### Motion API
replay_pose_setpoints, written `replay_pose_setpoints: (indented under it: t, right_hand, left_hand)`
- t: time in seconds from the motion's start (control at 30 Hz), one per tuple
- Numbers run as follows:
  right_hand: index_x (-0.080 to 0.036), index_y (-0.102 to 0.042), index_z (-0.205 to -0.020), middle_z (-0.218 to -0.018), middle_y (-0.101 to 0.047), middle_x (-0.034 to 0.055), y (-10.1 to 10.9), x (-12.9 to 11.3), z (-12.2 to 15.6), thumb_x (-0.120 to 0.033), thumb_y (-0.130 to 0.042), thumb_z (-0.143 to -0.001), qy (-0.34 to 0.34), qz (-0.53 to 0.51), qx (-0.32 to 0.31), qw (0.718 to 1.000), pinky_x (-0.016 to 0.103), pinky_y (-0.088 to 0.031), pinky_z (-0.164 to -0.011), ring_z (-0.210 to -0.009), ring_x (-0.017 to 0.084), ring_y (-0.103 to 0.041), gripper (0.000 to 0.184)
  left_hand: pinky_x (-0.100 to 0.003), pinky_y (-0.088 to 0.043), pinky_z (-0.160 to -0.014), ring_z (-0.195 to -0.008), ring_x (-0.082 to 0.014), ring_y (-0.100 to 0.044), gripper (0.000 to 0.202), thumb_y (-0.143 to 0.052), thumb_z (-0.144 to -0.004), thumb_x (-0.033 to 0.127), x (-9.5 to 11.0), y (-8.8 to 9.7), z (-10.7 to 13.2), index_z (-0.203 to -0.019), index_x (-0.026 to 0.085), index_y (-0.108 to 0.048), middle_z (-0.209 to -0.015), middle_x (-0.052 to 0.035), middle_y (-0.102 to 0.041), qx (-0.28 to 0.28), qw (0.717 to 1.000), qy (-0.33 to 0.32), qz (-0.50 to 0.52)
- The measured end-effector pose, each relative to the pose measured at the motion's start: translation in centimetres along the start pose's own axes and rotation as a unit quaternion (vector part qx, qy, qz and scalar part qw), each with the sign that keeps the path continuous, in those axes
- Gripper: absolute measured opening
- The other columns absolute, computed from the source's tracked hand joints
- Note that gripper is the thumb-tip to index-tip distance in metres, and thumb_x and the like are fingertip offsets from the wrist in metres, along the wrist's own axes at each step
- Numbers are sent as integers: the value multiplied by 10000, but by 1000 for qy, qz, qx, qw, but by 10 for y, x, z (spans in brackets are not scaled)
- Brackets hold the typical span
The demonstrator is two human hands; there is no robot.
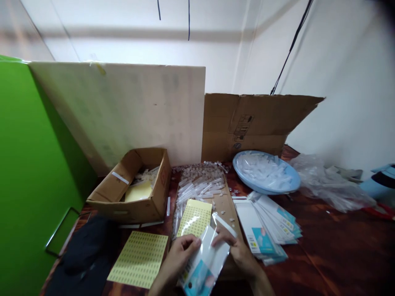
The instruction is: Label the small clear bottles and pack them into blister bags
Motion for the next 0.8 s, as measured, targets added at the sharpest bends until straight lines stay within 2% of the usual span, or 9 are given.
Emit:
replay_pose_setpoints:
  t: [0.03,0.1,0.17,0.2,0.3,0.43,0.6,0.7,0.8]
  right_hand:
    - [-226,-803,-831,-1117,-720,76,-1,2,-2,-278,-619,-822,-3,4,-5,1000,408,-547,-842,-1012,295,-672,191]
    - [-226,-785,-978,-1049,-732,81,7,6,-10,-286,-577,-851,-3,30,35,999,373,-562,-730,-875,262,-690,251]
    - [-220,-734,-1107,-1004,-727,86,18,7,-20,-295,-553,-873,12,122,96,988,359,-559,-684,-792,241,-681,305]
    - [-216,-725,-1106,-984,-720,85,21,7,-27,-281,-553,-870,22,186,110,976,361,-558,-688,-777,239,-676,298]
    - [-219,-730,-975,-981,-711,88,15,5,-43,-164,-573,-812,54,361,71,928,396,-548,-814,-882,269,-681,232]
    - [-248,-691,-1033,-1193,-694,93,-4,5,-51,-67,-582,-754,84,420,13,903,419,-512,-935,-1105,306,-645,350]
    - [-242,-673,-1099,-1085,-738,97,-8,15,-46,-107,-529,-843,81,468,13,880,404,-535,-830,-985,302,-693,324]
    - [-248,-697,-1026,-1023,-739,85,-1,17,-40,-172,-534,-884,87,450,34,888,407,-534,-804,-937,299,-696,229]
    - [-236,-700,-952,-969,-699,72,17,9,-33,-292,-533,-930,92,326,95,936,377,-556,-769,-877,261,-688,178]
  left_hand:
    - [-226,-303,-564,-622,-131,-428,527,-693,-741,662,-3,3,1,-659,146,-624,-623,23,-506,4,1000,-1,-2]
    - [-220,-313,-548,-603,-125,-423,537,-670,-748,687,-11,14,3,-671,160,-598,-616,36,-492,37,999,-2,2]
    - [-210,-315,-520,-569,-114,-416,547,-647,-750,717,-19,29,5,-703,178,-567,-602,53,-478,86,996,0,21]
    - [-204,-310,-503,-544,-108,-413,550,-645,-745,727,-23,36,6,-728,185,-555,-588,62,-473,101,994,4,31]
    - [-187,-308,-464,-489,-96,-430,541,-716,-700,696,-28,48,9,-802,198,-531,-566,76,-514,91,995,12,42]
    - [-187,-372,-472,-535,-122,-542,496,-802,-687,566,-22,53,15,-882,202,-527,-672,29,-657,74,997,-5,34]
    - [-202,-431,-534,-623,-154,-611,440,-805,-716,491,-13,50,21,-888,207,-515,-720,16,-672,96,994,-31,53]
    - [-205,-440,-570,-661,-149,-598,418,-791,-742,479,-7,46,22,-920,199,-538,-752,15,-660,94,994,-42,45]
    - [-208,-438,-606,-687,-141,-572,403,-752,-787,497,-2,37,23,-959,184,-568,-774,12,-638,50,997,-49,39]
Point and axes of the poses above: each hand's wrist, its own z-axis away from the middle knuckle, its own y-axis out of the back of the hand, x = y × z, the point moved 7 cm from there along -z, towards the middle knuckle
